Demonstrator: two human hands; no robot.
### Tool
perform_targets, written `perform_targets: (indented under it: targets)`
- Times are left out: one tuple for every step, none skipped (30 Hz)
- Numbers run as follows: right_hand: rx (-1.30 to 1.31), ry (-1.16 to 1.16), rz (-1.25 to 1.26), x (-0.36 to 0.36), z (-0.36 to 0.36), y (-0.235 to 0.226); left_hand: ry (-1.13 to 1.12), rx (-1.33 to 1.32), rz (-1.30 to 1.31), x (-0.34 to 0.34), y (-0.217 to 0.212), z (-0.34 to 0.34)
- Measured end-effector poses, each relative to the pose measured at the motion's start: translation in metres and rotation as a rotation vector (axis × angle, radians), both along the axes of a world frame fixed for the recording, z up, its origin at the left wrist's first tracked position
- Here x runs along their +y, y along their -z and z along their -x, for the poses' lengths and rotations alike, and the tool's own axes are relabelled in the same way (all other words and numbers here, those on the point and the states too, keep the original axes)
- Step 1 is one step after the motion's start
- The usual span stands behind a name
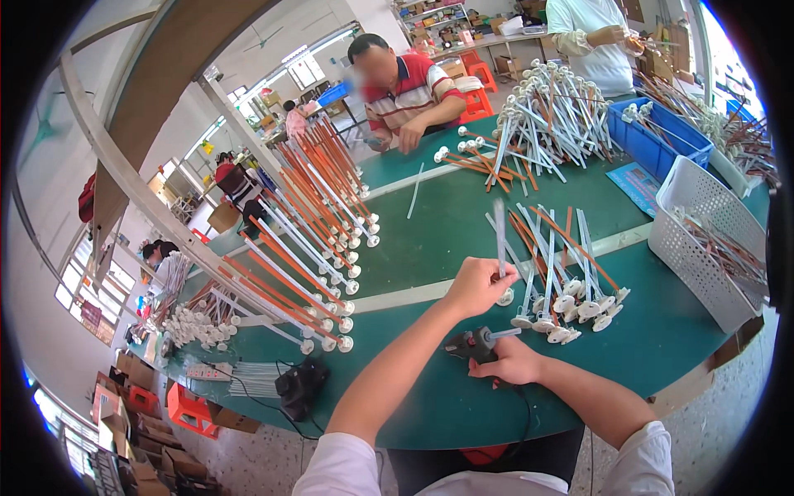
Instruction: The person assembles light strips by applying hot glue to circular plastic bases with a hot glue gun, attaching the strips to the bases by hand, and arranging the assembled pieces upright in a row on the table.
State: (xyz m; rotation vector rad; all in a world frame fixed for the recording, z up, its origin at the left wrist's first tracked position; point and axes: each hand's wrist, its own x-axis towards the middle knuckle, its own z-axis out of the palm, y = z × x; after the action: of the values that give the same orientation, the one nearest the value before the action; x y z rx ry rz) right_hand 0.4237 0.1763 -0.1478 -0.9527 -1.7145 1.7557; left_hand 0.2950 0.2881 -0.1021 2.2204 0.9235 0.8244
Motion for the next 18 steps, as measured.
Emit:
perform_targets:
  targets:
    - [-0.002,-0.002,0.006,0.000,0.000,0.000,-0.045,0.065,-0.032,-0.001,-0.005,0.002]
    - [-0.009,-0.014,0.006,0.001,-0.001,0.002,-0.049,0.097,-0.158,-0.001,-0.011,0.006]
    - [-0.015,-0.028,0.008,0.001,-0.002,0.004,-0.074,0.101,-0.218,-0.002,-0.018,0.014]
    - [-0.012,-0.028,0.020,0.002,-0.003,0.003,-0.099,0.106,-0.275,-0.007,-0.029,0.025]
    - [-0.026,-0.016,-0.012,0.001,-0.004,0.000,-0.177,0.110,-0.226,-0.013,-0.039,0.039]
    - [-0.039,-0.004,-0.044,-0.001,-0.005,-0.002,-0.253,0.116,-0.176,-0.019,-0.046,0.055]
    - [-0.035,-0.006,-0.032,-0.002,-0.004,-0.005,-0.317,0.077,-0.156,-0.025,-0.049,0.073]
    - [-0.077,0.037,-0.028,-0.004,-0.002,-0.010,-0.386,0.036,-0.140,-0.033,-0.049,0.091]
    - [-0.120,0.079,-0.022,-0.005,-0.001,-0.012,-0.414,-0.046,-0.111,-0.039,-0.043,0.109]
    - [-0.118,0.076,-0.007,-0.007,0.000,-0.011,-0.438,-0.127,-0.076,-0.046,-0.036,0.122]
    - [-0.122,0.142,-0.004,-0.008,0.001,-0.009,-0.481,-0.138,0.003,-0.053,-0.031,0.132]
    - [-0.128,0.207,0.000,-0.010,0.003,-0.005,-0.483,-0.134,0.022,-0.056,-0.024,0.135]
    - [-0.093,0.299,-0.003,-0.012,0.007,-0.002,-0.480,-0.142,0.024,-0.061,-0.018,0.139]
    - [-0.102,0.291,0.019,-0.013,0.009,0.000,-0.477,-0.152,0.029,-0.064,-0.010,0.142]
    - [-0.062,0.309,-0.028,-0.012,0.010,0.001,-0.448,-0.137,0.048,-0.065,-0.004,0.144]
    - [-0.027,0.323,-0.070,-0.013,0.010,0.002,-0.446,-0.148,0.050,-0.067,0.002,0.144]
    - [-0.071,0.286,-0.151,-0.013,0.009,0.002,-0.444,-0.161,0.054,-0.069,0.006,0.141]
    - [-0.088,0.271,-0.121,-0.014,0.010,0.004,-0.457,-0.088,0.028,-0.070,0.004,0.140]
